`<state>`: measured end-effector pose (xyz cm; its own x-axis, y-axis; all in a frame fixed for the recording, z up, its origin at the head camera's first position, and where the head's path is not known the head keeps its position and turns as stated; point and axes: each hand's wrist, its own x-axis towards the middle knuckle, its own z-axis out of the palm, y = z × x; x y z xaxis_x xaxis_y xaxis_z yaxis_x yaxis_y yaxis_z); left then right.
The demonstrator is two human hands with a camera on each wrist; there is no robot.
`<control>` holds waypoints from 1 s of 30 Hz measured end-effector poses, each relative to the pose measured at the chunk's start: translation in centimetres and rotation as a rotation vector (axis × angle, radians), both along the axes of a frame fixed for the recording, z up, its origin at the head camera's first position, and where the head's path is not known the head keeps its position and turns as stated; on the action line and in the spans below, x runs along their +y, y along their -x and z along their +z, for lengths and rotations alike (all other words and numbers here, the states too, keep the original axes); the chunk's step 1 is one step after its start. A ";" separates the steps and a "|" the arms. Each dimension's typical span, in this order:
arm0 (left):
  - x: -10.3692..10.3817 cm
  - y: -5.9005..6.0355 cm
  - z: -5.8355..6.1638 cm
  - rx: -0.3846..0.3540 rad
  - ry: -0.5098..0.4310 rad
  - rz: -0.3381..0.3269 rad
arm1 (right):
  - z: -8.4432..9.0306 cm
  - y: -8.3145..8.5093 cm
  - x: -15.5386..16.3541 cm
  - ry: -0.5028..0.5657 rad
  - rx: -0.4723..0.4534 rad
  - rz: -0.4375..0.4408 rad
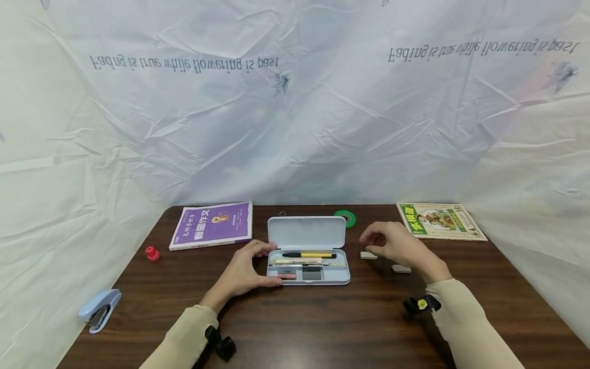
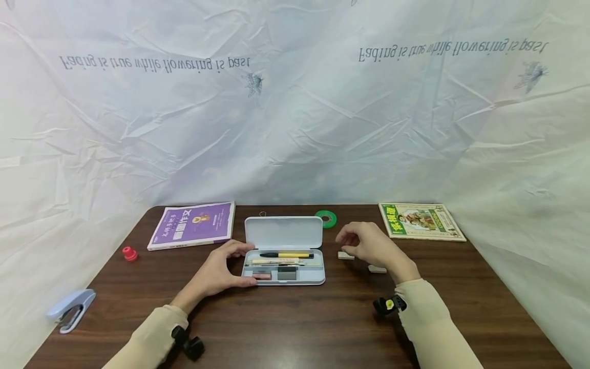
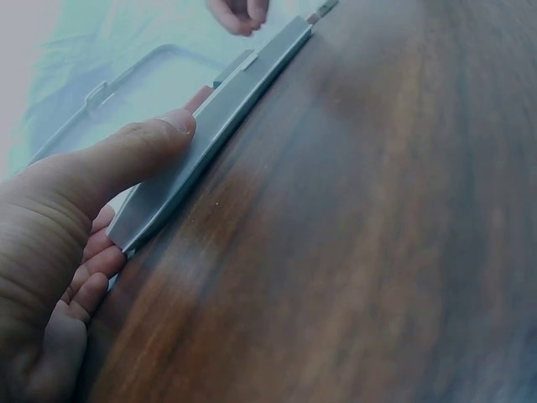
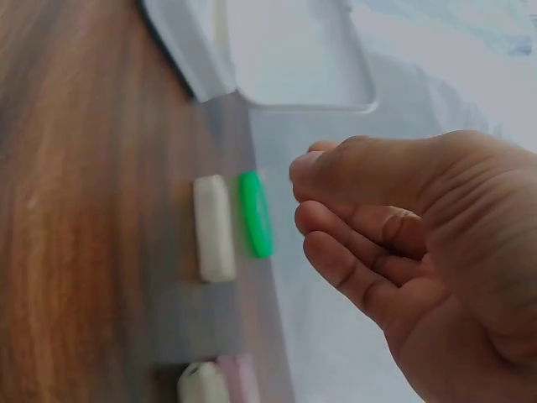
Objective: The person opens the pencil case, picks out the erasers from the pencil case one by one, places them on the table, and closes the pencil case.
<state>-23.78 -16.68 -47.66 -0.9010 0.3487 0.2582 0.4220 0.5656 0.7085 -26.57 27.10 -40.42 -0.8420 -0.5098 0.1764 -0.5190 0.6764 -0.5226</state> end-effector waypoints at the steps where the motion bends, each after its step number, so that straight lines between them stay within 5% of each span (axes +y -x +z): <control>1: 0.0 0.0 0.0 -0.002 0.001 0.001 | 0.2 -0.1 -0.2 0.013 0.015 0.003; 14: -0.1 -0.1 -0.2 -0.002 -0.003 0.006 | 0.4 -1.3 -4.4 0.195 0.038 0.091; 30: -0.1 0.3 -0.2 0.021 0.011 0.000 | -2.5 -1.2 -7.0 -0.015 0.051 0.239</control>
